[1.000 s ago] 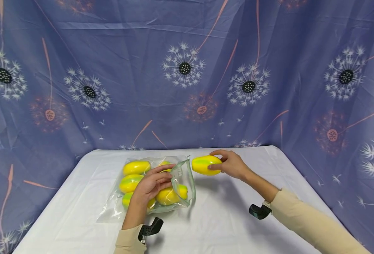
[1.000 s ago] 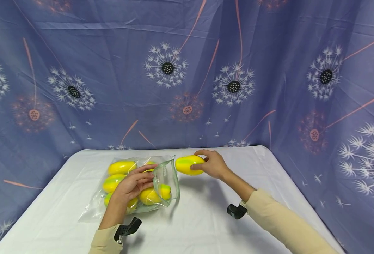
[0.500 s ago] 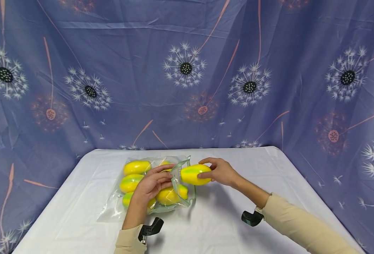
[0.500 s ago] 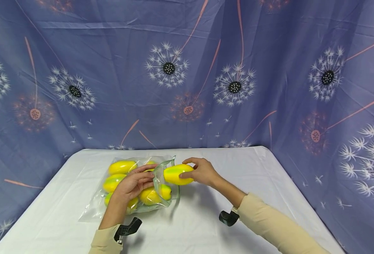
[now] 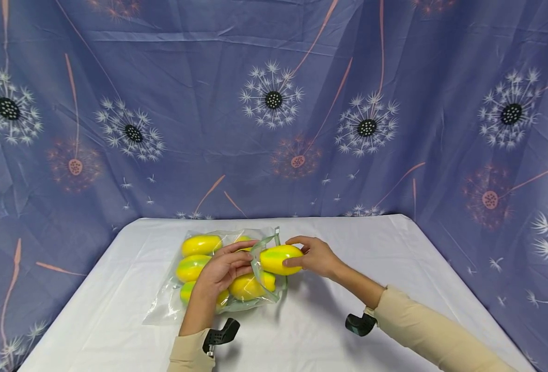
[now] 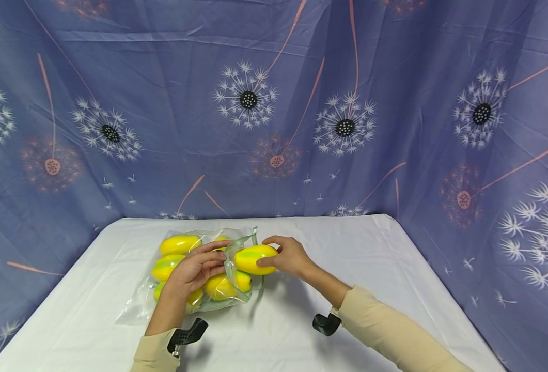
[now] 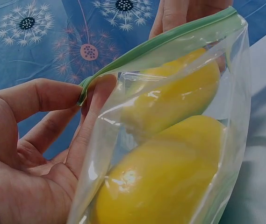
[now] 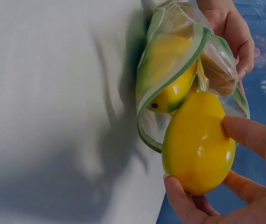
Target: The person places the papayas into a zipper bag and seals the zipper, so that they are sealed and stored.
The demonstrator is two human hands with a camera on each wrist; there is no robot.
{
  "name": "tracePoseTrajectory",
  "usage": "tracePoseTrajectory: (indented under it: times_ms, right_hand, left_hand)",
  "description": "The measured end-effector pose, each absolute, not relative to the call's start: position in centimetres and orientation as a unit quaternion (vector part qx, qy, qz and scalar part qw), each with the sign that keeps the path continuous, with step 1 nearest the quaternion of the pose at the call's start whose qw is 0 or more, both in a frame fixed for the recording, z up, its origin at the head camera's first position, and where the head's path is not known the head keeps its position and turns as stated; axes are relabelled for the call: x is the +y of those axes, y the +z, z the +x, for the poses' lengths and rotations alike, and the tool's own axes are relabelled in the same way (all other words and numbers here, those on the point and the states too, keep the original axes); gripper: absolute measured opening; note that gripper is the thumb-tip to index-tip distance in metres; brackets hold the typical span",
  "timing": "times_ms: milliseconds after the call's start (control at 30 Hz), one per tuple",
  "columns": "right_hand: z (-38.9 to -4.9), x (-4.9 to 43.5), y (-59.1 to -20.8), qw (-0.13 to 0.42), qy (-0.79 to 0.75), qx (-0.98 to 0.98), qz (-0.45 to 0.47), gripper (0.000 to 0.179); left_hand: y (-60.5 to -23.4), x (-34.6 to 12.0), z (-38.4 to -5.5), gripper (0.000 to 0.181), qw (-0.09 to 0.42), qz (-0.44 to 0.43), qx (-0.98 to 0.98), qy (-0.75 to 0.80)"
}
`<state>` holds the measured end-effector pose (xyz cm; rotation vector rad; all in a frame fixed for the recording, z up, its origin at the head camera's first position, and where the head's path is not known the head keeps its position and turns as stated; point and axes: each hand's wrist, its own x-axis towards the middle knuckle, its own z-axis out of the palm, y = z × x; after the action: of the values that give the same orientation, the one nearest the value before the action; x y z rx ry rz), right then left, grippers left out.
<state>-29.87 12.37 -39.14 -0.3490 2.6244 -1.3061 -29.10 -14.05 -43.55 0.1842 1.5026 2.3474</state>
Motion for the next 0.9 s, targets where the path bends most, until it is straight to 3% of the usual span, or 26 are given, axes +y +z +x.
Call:
tracePoseTrajectory:
  times_ms: [567, 900]
  right_hand:
    - [-29.7, 11.6, -39.4, 0.087, -0.419, 0.893, -0.139, 0.064]
    - [-29.5, 10.9, -40.2, 0.052, -0.427, 0.892, -0.142, 0.055]
  left_hand:
    - [-43.3, -14.0, -28.8, 0.041, 0.170, 0.056, 0.525, 0.832]
    - [-43.2, -13.9, -28.7, 0.045, 0.168, 0.054, 0.530, 0.829]
